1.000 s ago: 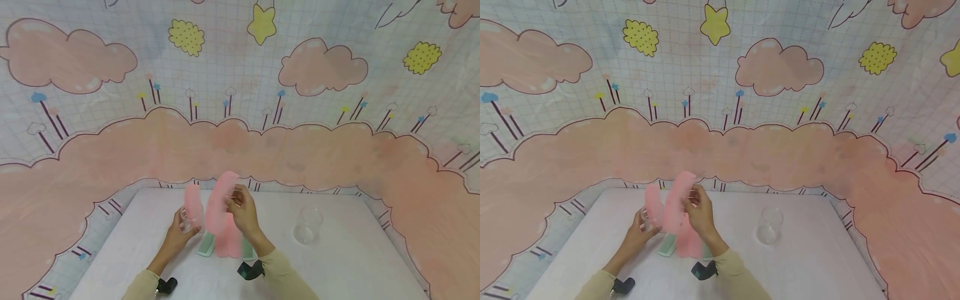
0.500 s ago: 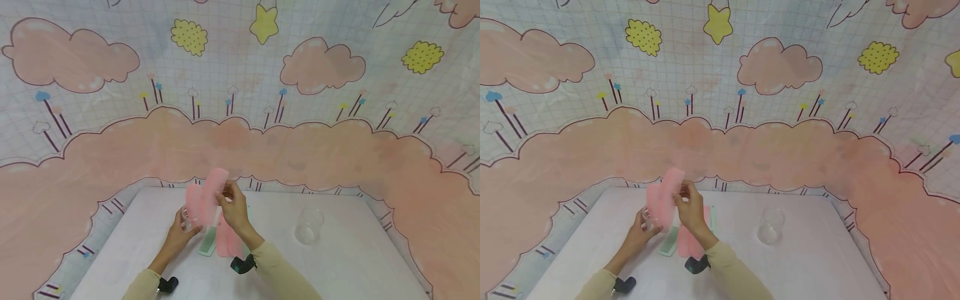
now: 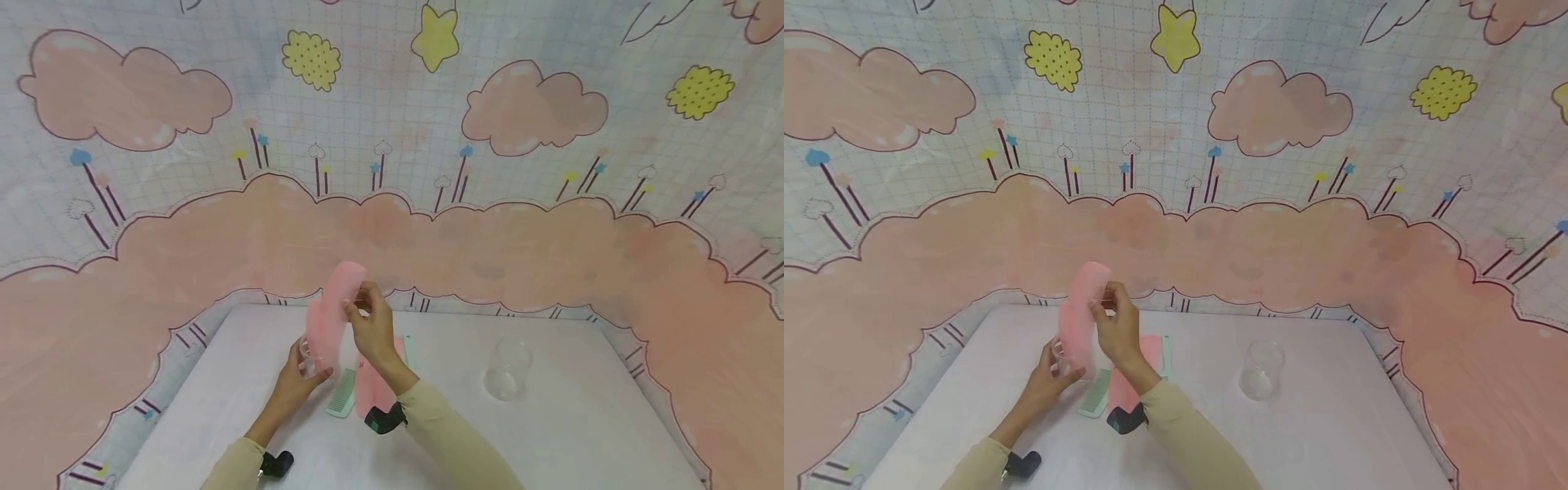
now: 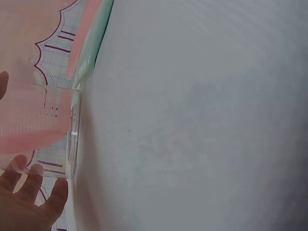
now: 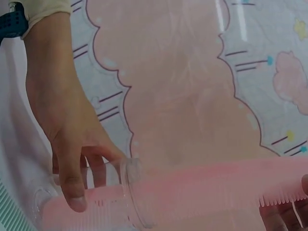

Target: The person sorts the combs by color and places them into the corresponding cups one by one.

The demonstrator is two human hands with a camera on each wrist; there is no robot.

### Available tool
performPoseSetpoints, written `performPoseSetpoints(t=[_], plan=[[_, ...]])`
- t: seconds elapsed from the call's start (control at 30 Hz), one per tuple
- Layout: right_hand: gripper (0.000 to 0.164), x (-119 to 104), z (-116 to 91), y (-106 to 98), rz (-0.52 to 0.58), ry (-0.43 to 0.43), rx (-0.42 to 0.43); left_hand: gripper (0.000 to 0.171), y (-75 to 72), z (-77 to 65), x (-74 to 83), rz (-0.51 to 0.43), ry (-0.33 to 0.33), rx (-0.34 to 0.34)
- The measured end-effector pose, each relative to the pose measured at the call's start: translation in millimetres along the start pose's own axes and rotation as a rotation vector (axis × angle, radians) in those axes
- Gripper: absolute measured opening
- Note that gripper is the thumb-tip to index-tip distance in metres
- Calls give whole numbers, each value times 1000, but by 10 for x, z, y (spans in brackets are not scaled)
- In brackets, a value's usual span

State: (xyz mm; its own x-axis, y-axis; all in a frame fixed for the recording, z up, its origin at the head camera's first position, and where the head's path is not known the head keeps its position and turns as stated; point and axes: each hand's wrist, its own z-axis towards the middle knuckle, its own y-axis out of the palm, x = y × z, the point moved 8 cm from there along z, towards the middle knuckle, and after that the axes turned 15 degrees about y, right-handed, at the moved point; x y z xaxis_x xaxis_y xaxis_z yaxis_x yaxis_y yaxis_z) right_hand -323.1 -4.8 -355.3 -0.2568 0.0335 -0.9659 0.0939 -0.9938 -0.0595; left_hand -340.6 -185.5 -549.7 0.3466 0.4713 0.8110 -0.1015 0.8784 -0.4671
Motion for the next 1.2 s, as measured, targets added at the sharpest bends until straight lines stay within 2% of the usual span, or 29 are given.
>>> performPoseSetpoints(t=[0.27,0.57,0.8,1.2], plan=[[22,162,22,55,12,25,58,96,53,-45,-21,2,1,-12],[20,209,92,122,-7,-21,101,96,11,-3,18,18,11,-13],[22,581,286,242,-24,-20,99,96,-14,9,51,21,19,-10],[20,752,264,329,-82,-1,99,98,-20,-5,4,26,1,-15]])
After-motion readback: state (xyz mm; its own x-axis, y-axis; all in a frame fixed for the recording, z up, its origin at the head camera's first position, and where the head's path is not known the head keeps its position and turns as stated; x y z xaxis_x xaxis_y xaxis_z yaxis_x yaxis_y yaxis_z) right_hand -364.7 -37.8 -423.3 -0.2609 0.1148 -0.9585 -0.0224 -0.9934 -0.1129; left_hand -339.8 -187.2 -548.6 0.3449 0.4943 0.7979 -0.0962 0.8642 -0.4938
